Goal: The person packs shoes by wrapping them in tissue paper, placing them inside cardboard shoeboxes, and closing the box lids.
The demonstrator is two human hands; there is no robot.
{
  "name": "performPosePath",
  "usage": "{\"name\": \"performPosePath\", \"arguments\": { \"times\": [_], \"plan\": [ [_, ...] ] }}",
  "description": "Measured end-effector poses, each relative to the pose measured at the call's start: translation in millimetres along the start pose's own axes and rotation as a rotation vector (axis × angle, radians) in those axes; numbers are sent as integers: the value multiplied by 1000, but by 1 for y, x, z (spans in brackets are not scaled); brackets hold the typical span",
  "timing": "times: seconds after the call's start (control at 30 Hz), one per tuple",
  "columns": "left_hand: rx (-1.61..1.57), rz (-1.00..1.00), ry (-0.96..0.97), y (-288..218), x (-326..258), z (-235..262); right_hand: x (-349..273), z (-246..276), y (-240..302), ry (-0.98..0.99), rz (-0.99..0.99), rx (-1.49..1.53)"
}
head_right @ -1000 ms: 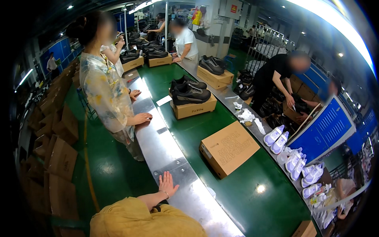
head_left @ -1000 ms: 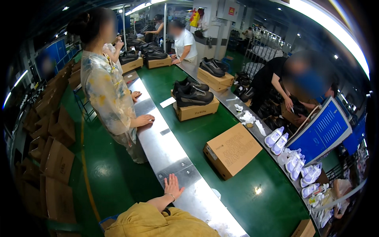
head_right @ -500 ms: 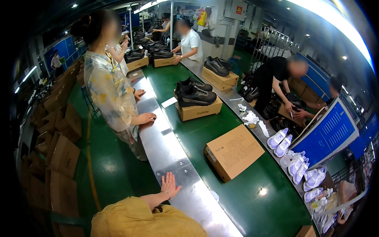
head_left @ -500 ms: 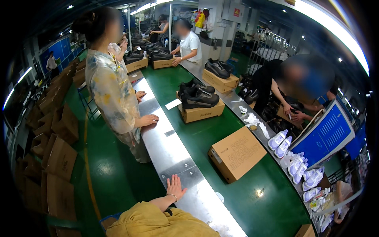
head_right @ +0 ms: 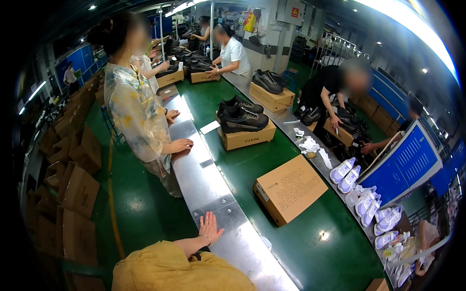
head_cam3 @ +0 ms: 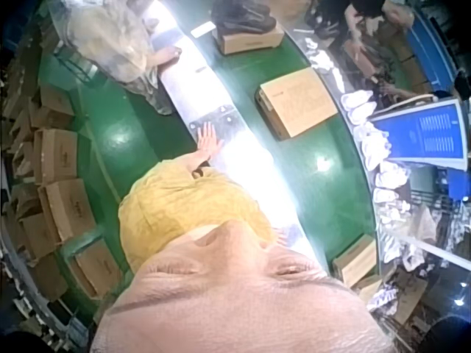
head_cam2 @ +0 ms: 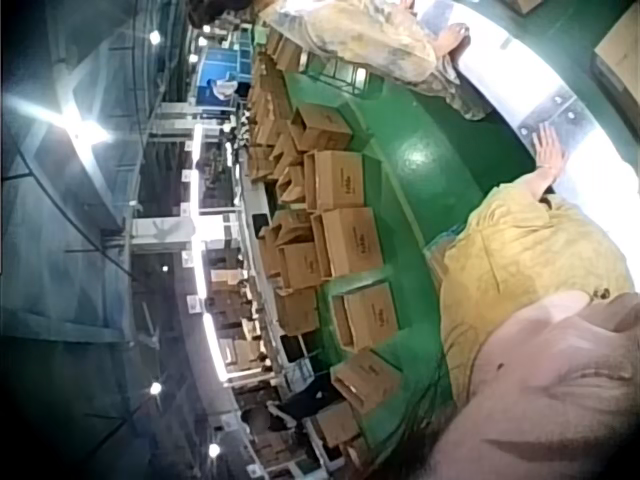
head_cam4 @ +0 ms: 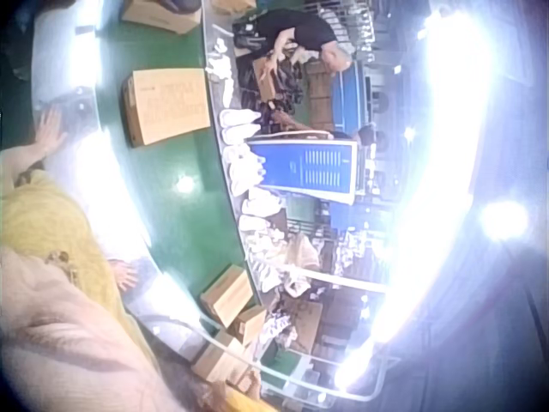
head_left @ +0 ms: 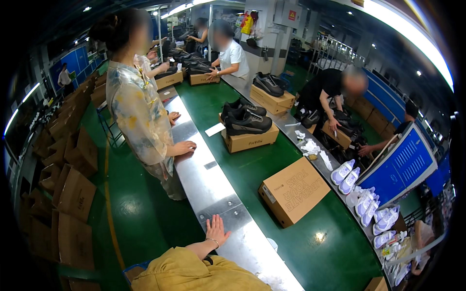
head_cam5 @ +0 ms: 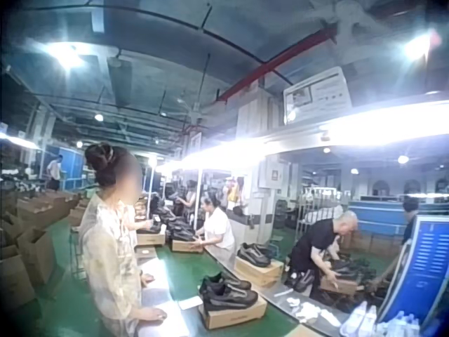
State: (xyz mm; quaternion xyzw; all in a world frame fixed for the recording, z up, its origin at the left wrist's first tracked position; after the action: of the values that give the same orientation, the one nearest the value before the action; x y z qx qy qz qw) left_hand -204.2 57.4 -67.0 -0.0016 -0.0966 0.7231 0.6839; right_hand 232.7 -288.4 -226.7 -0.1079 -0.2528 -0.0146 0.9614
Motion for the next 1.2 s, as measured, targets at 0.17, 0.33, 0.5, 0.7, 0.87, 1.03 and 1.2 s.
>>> {"name": "performPosePath", "arguments": {
  "times": [0.17,0.33,0.5,0.7,0.87,1.03,1.2],
  "plan": [
    [20,-3,-5,0,0,0,0,3,-4,6,-1,-5],
    [6,0,-21,2,1,-2,0,6,-7,11,-1,-9],
    [6,-7,-24,2,1,-1,1,8,-10,15,-1,-11],
    [-3,-16,-29,2,2,0,0,7,-21,22,-14,-20],
    [25,2,10,3,3,0,1,7,-33,23,-27,-35],
    [10,0,6,4,4,-1,1,10,-41,27,-39,-45],
    [16,3,-1,5,5,0,0,9,-50,32,-47,-54]
  ]
}}
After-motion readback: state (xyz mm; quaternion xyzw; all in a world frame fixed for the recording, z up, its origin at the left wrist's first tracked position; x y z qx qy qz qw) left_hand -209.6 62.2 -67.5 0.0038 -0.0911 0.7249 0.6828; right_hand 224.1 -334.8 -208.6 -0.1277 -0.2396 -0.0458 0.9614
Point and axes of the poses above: each hand's wrist, its own x-axis towards the middle knuckle, its own z-axis out of the back of the hand, y = z × x, the point moved 3 cm from there along x, towards the middle knuckle, and after that the axes turned 12 degrees about -y, right-handed, at the moved point
